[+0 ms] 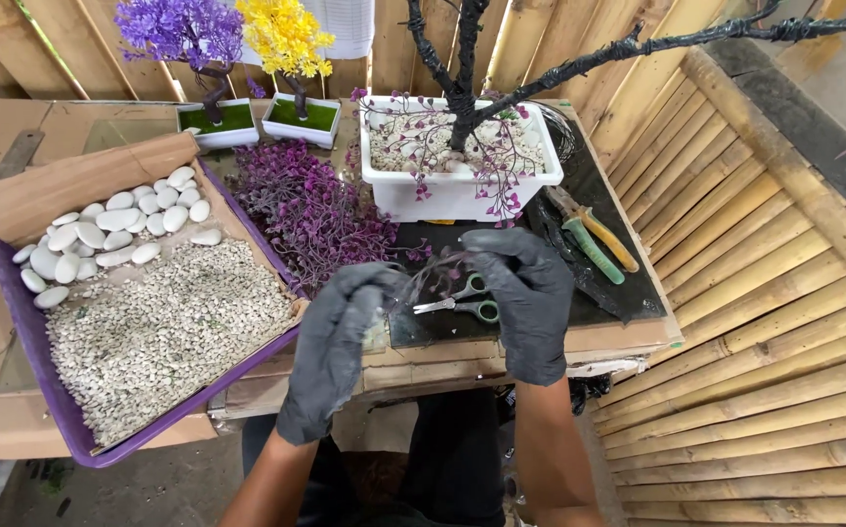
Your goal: The person uses scissors to trim small purple artificial flowers and then inserts them into a white rectangular pot containing a black branch structure. The person repeats this process, picking up more flowers from a purple tray and arranging them within the pot.
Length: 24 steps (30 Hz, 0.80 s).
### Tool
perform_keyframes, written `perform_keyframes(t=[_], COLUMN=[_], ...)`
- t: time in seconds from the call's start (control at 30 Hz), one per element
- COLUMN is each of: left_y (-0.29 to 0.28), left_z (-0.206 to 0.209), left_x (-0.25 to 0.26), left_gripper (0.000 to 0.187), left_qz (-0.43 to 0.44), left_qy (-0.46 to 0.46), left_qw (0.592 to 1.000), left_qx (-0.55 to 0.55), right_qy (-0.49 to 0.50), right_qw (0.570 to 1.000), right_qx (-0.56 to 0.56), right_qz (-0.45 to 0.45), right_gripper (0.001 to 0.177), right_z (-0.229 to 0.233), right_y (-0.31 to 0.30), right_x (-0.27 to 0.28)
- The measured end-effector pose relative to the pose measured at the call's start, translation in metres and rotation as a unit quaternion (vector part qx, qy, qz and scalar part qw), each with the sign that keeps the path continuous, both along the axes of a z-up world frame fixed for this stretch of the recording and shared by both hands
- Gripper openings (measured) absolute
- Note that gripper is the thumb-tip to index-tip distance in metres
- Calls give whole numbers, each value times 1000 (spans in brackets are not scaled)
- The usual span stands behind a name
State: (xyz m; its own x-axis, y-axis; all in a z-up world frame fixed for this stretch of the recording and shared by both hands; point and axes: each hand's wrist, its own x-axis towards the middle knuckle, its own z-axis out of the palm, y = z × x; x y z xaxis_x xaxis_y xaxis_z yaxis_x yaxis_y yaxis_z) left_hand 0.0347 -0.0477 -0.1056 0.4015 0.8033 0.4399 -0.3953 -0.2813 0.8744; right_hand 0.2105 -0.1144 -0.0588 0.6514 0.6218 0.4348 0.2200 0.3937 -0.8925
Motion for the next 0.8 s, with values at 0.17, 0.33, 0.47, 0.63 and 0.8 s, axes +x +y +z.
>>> perform_keyframes(t=[0.17, 0.33, 0.47, 0.63, 0.8], left_y=[-6, -27, -29, -27, -37], left_z=[-12, -27, -16, -15, -4], left_x=[5, 17, 27, 32, 32], left_gripper=[36, 32, 43, 54, 39], left_qz=[73, -67, -112, -188, -117], left_qy=[-92, -145, -126, -196, -181], left_qw=[988, 987, 986, 961, 971], left_qx=[-97, -6, 6, -48, 101], right_qy=[72, 100, 40, 39, 64], right_qw=[992, 986, 991, 989, 980], right_qx=[98, 122, 126, 133, 184], right_qz=[-13, 49, -28, -53, -41], right_gripper=[14, 14, 15, 12, 16], right_z=[-34, -54, -64, -73, -85], right_y=[6, 9, 7, 5, 7], right_x=[14, -3, -17, -8, 1])
